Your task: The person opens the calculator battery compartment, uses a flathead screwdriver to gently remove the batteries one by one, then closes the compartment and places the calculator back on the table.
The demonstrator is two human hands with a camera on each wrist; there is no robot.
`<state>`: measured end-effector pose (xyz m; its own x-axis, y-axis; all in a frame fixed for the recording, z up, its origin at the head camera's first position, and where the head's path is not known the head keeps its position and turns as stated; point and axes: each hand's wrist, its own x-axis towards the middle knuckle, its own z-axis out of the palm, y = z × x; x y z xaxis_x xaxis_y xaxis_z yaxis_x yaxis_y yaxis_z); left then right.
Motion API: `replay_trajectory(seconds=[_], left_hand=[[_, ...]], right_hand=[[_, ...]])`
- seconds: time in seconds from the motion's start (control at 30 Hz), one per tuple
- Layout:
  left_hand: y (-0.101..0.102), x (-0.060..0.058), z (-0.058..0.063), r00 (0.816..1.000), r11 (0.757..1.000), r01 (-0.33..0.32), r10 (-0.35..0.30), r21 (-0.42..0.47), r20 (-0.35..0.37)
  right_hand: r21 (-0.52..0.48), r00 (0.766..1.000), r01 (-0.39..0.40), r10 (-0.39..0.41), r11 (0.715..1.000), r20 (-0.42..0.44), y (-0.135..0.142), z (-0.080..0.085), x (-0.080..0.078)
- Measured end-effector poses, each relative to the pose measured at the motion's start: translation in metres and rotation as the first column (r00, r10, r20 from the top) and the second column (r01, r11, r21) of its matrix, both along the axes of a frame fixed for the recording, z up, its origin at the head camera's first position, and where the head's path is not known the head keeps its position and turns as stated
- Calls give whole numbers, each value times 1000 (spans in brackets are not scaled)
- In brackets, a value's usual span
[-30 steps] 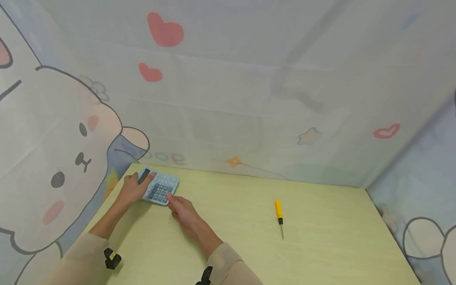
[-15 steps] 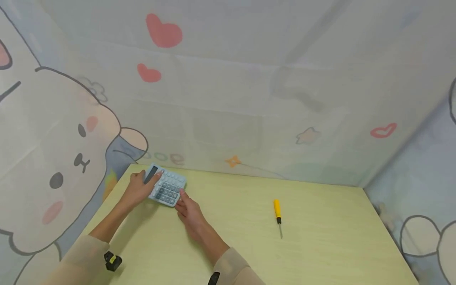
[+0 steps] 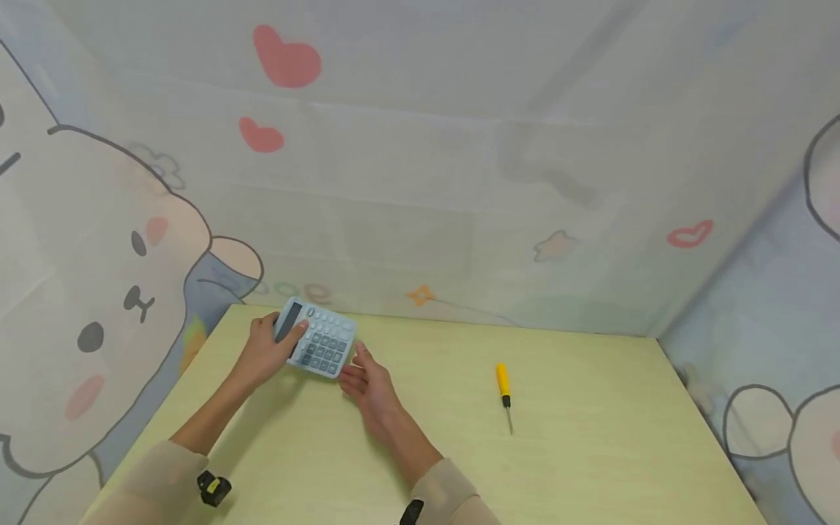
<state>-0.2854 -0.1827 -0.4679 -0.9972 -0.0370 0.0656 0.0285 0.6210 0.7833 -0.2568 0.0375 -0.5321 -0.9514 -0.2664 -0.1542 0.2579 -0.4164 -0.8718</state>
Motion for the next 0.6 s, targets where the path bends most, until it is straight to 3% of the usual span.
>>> replay_trajectory(seconds=[0.2, 0.47, 0.6], left_hand=[[10, 1, -1, 999, 999, 28, -28, 23, -16], [26, 3, 0, 998, 998, 51, -50, 41, -33], [33, 7, 3, 994, 995, 101, -100, 26, -50]], right_hand=[[56, 1000, 2, -1, 998, -16, 15, 5, -3], [57, 999, -34, 34, 998, 0, 37, 6, -7], [64, 998, -61, 60, 996, 16, 48, 8, -7]])
